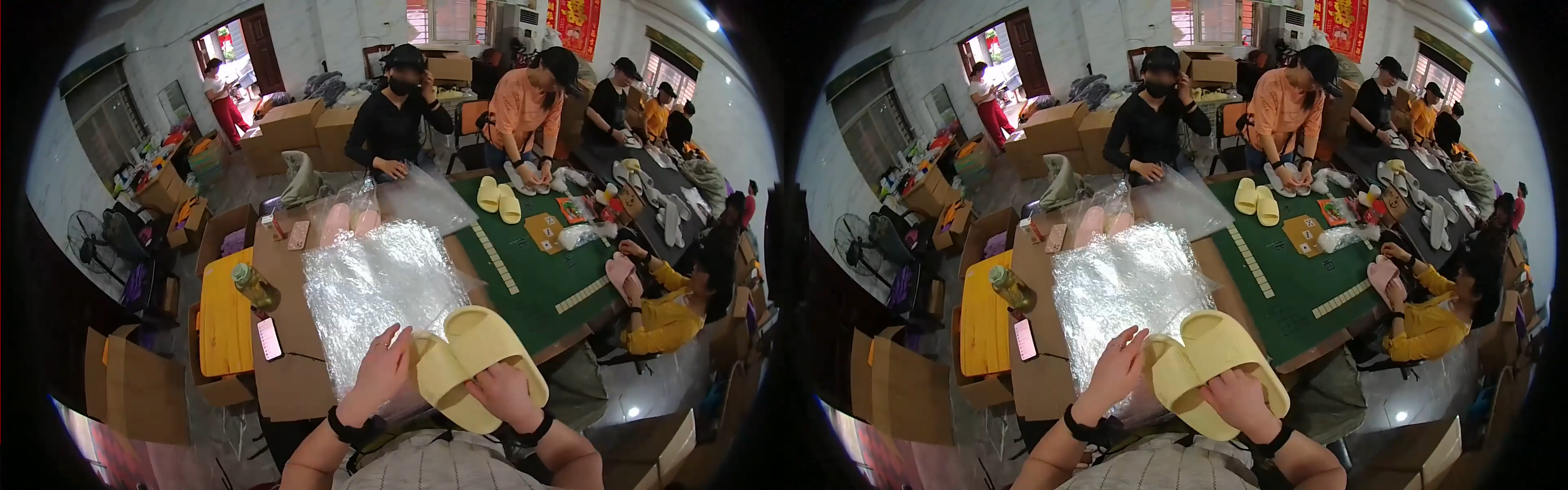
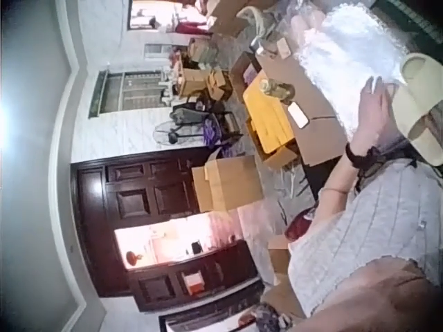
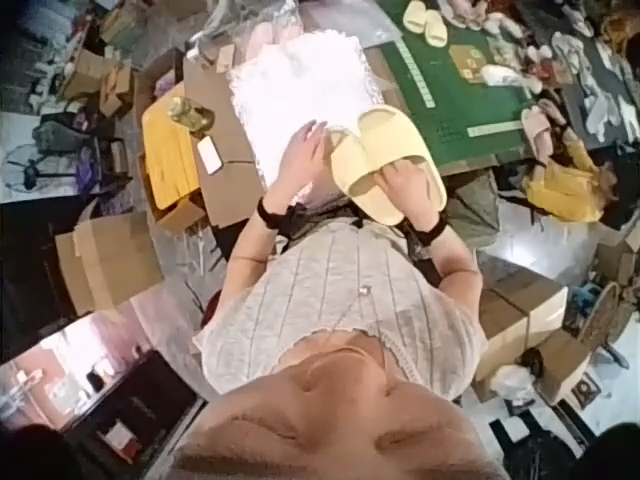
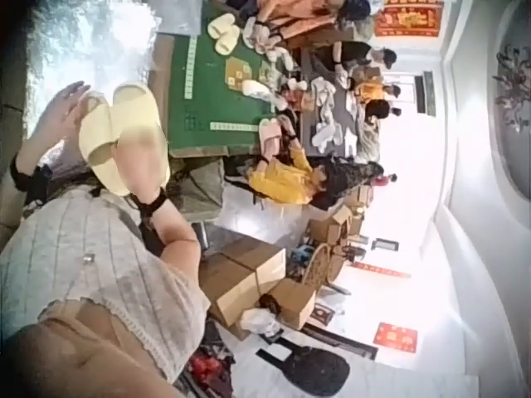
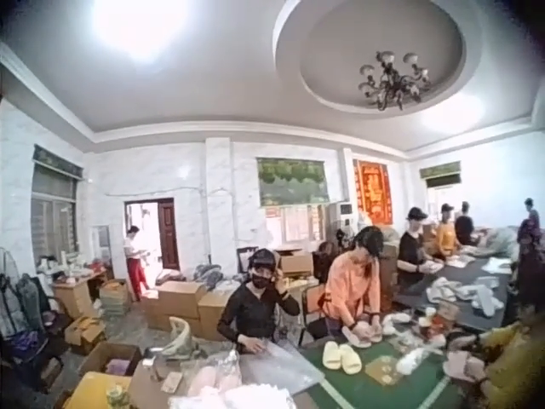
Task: The recorder is packing various colors of plastic sandals into plastic bags in a shoe manufacturing environment.
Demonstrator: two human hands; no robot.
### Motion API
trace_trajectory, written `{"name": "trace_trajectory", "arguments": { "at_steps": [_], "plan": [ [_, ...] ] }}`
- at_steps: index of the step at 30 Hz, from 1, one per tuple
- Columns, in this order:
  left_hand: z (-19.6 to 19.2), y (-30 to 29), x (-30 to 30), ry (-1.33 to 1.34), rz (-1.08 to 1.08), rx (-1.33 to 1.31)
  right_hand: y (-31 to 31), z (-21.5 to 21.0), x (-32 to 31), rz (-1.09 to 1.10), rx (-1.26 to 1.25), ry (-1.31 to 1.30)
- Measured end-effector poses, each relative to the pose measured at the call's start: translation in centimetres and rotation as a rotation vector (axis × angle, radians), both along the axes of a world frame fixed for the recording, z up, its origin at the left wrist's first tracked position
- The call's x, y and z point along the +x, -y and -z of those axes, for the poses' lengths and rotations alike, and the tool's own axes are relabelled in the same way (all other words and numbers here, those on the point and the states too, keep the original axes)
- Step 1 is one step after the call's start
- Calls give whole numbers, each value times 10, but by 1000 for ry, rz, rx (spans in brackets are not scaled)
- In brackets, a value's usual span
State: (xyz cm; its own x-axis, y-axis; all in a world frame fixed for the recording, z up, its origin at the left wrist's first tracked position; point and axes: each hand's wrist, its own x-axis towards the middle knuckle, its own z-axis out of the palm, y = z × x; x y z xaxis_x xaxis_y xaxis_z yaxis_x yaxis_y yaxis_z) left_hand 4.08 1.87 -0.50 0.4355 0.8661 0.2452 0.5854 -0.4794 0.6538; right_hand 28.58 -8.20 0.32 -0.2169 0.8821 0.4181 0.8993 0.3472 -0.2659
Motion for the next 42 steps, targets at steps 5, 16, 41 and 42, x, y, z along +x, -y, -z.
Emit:
{"name": "trace_trajectory", "arguments": {
  "at_steps": [5, 16, 41, 42],
  "plan": [
    [3, 11, 17, -5, 86, 136, -14, 4, -8, -33, -211, -138],
    [-20, 34, 20, 5, 193, 209, -42, 20, -25, 73, -341, -443],
    [-31, 39, -62, 182, 155, -25, -48, 36, -67, -396, -678, -583],
    [-30, 37, -71, 259, 74, -62, -35, -7, -56, -407, -996, -526]
  ]
}}
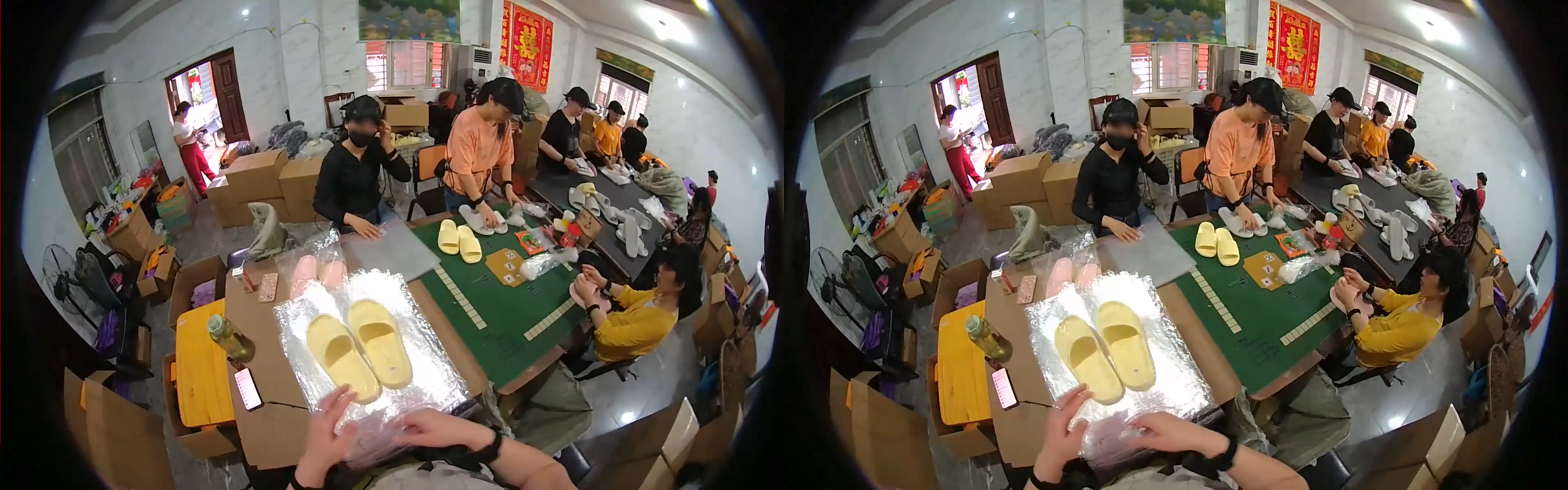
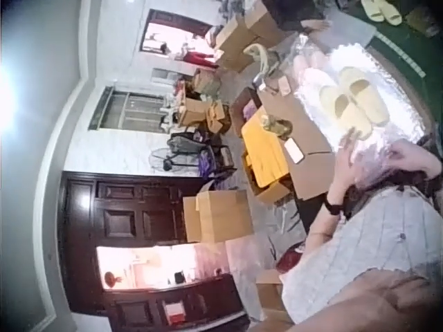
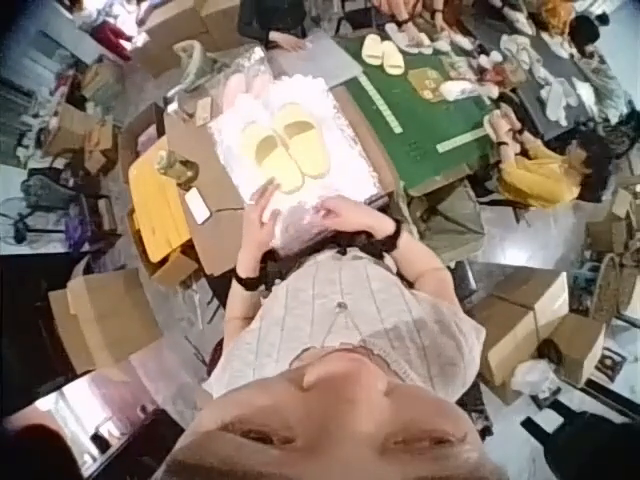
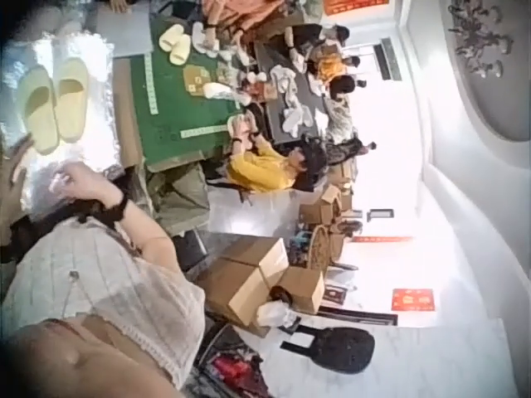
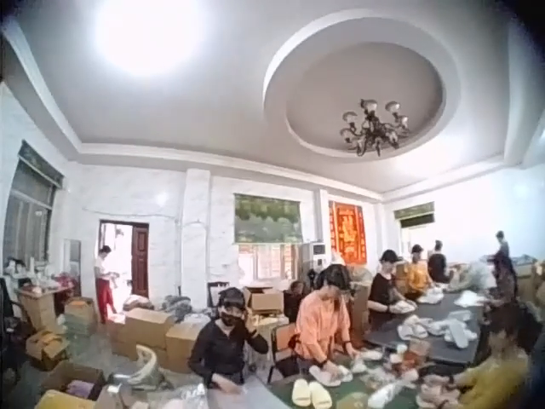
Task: The recorder is packing various colors of plastic sandals into plastic bags in a shoe manufacturing environment.
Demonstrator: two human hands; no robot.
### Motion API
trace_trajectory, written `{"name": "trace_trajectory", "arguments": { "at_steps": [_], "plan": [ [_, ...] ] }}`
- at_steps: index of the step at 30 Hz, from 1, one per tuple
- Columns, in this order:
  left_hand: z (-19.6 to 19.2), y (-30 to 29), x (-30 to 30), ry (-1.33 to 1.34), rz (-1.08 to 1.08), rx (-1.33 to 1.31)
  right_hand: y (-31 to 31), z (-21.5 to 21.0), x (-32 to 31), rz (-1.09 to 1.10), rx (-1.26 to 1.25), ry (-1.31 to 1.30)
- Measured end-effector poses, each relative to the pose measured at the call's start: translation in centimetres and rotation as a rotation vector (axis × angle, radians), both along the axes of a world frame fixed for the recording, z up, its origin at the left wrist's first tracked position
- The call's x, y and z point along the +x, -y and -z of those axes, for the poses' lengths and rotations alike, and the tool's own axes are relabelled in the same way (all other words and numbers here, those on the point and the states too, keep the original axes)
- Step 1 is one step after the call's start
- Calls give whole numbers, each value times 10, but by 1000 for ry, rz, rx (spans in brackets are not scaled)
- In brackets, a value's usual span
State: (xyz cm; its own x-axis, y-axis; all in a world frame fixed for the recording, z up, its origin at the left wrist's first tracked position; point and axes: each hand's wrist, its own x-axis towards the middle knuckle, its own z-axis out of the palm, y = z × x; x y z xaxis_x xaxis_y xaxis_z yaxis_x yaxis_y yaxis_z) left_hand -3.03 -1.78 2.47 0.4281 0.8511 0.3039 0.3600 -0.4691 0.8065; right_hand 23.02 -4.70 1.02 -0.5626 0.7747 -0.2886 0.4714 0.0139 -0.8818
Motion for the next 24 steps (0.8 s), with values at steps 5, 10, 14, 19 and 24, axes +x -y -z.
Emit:
{"name": "trace_trajectory", "arguments": {
  "at_steps": [5, 10, 14, 19, 24],
  "plan": [
    [34, -42, -7, -184, -364, 146, -4, -67, 34, 126, 272, -339],
    [69, -69, 29, -621, -273, 208, -90, -19, 6, 354, 805, -131],
    [92, -59, 17, -624, -185, 151, -107, 51, 7, 186, 752, 338],
    [100, -63, -1, -537, -73, 81, -89, 85, 22, 175, 810, 449],
    [100, -70, -4, -582, -82, 92, -97, 81, 26, 161, 829, 410]
  ]
}}
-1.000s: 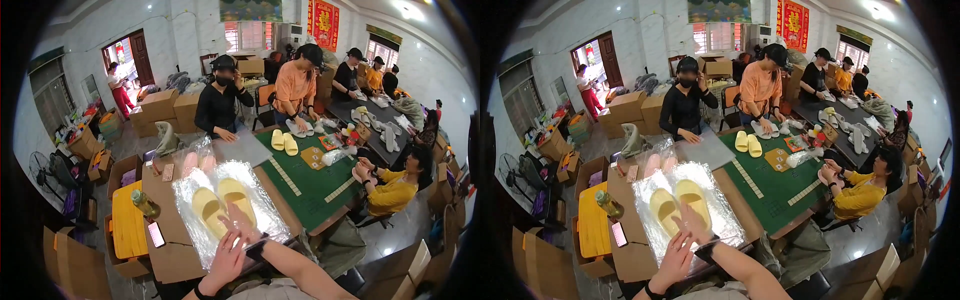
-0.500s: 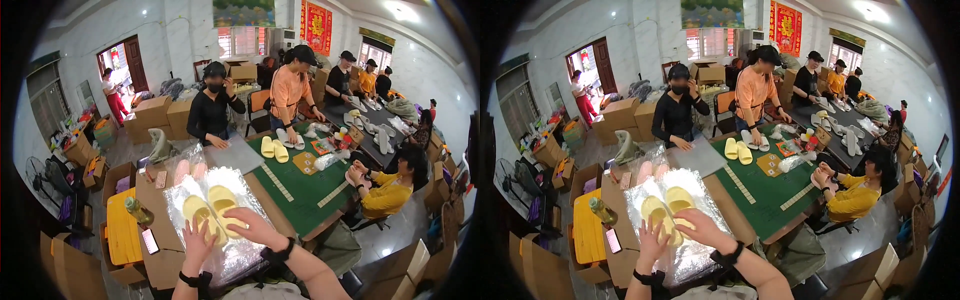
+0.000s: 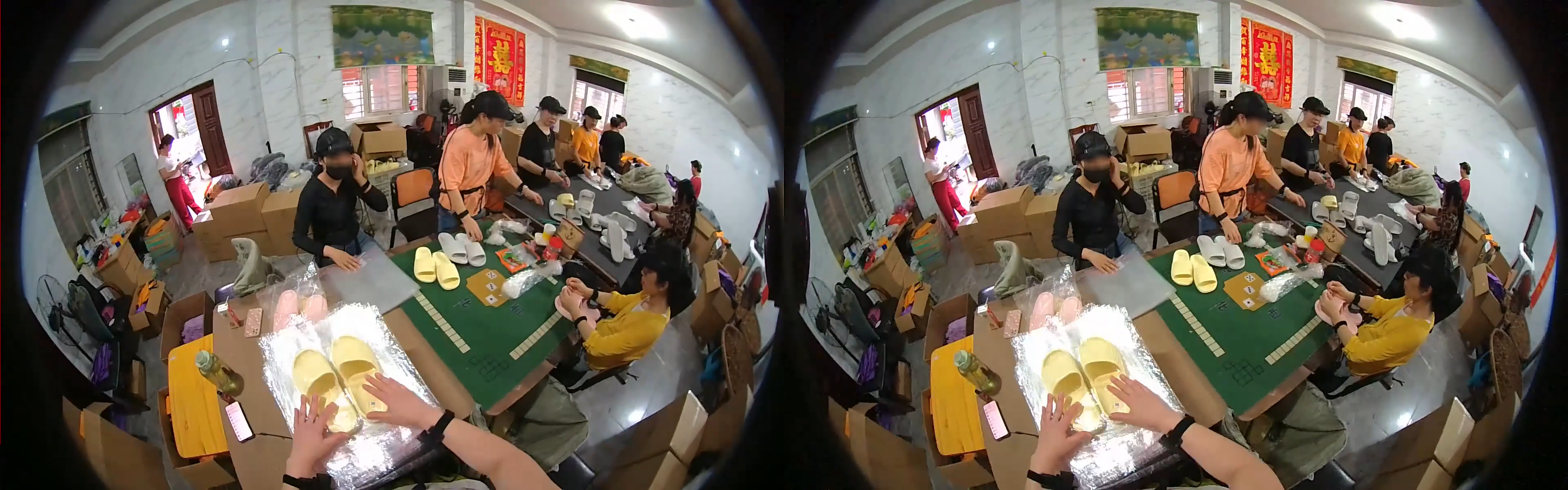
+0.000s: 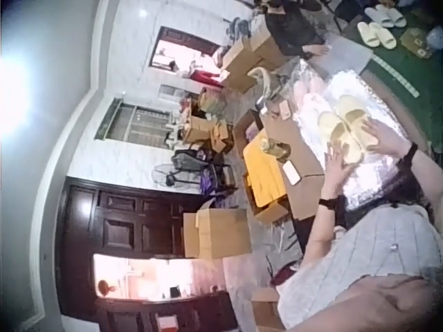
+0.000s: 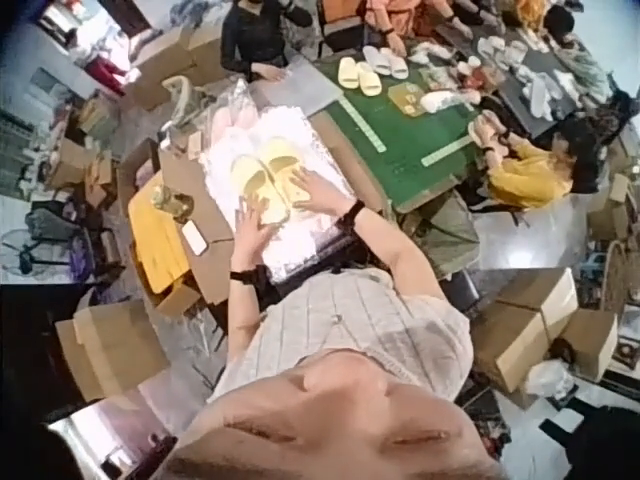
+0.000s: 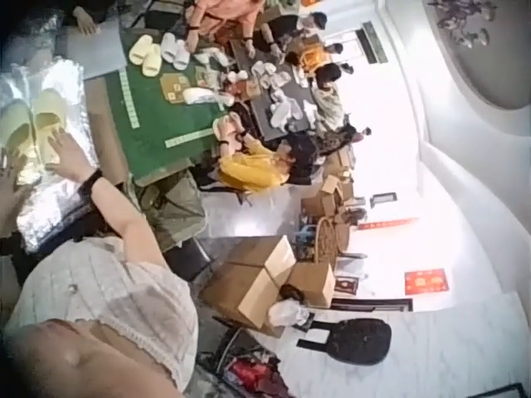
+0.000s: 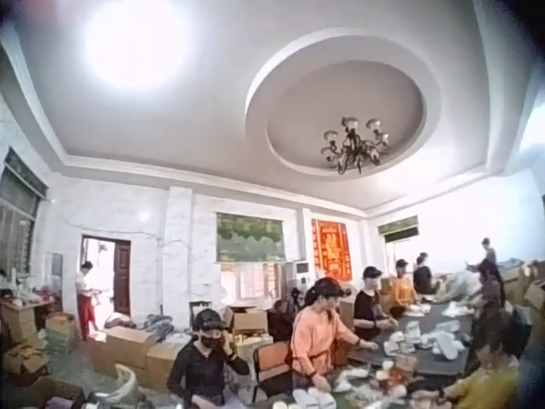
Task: The recorder is packing various colors of plastic sandals into plastic bags in a shoe manufacturing environment.
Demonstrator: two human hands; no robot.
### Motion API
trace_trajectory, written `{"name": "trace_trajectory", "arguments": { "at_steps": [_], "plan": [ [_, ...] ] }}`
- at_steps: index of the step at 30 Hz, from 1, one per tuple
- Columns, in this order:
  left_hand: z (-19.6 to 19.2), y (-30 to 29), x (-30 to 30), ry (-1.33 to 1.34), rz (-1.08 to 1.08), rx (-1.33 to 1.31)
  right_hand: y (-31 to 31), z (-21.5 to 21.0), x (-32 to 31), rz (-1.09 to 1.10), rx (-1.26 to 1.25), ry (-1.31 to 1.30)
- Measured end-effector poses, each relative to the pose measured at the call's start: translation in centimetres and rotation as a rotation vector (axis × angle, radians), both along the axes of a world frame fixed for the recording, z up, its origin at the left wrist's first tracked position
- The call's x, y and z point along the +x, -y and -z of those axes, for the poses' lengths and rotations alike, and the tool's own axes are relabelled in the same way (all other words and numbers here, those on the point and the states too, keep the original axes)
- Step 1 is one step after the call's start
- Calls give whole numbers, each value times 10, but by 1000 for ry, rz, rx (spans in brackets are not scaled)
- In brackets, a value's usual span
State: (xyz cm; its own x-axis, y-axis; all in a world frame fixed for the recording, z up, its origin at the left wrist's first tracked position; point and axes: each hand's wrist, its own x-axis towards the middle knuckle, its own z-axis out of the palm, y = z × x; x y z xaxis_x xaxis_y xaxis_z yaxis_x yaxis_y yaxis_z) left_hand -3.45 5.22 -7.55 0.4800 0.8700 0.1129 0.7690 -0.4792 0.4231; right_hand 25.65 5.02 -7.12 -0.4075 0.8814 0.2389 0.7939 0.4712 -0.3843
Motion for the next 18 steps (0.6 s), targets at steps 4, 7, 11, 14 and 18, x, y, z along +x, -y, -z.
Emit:
{"name": "trace_trajectory", "arguments": {
  "at_steps": [4, 7, 11, 14, 18],
  "plan": [
    [-20, 17, 6, 18, -80, 138, 12, -12, 30, -46, -185, -523],
    [-40, 49, 8, 123, -308, 465, 39, -22, 60, 81, -55, -532],
    [-9, 85, -23, 192, -484, 229, 82, -43, 76, 376, -34, -468],
    [-27, 100, -18, 385, -534, -343, 94, -38, 74, 452, -166, -580],
    [-33, 105, -7, 592, -499, -577, 95, -32, 63, 371, -436, -647]
  ]
}}
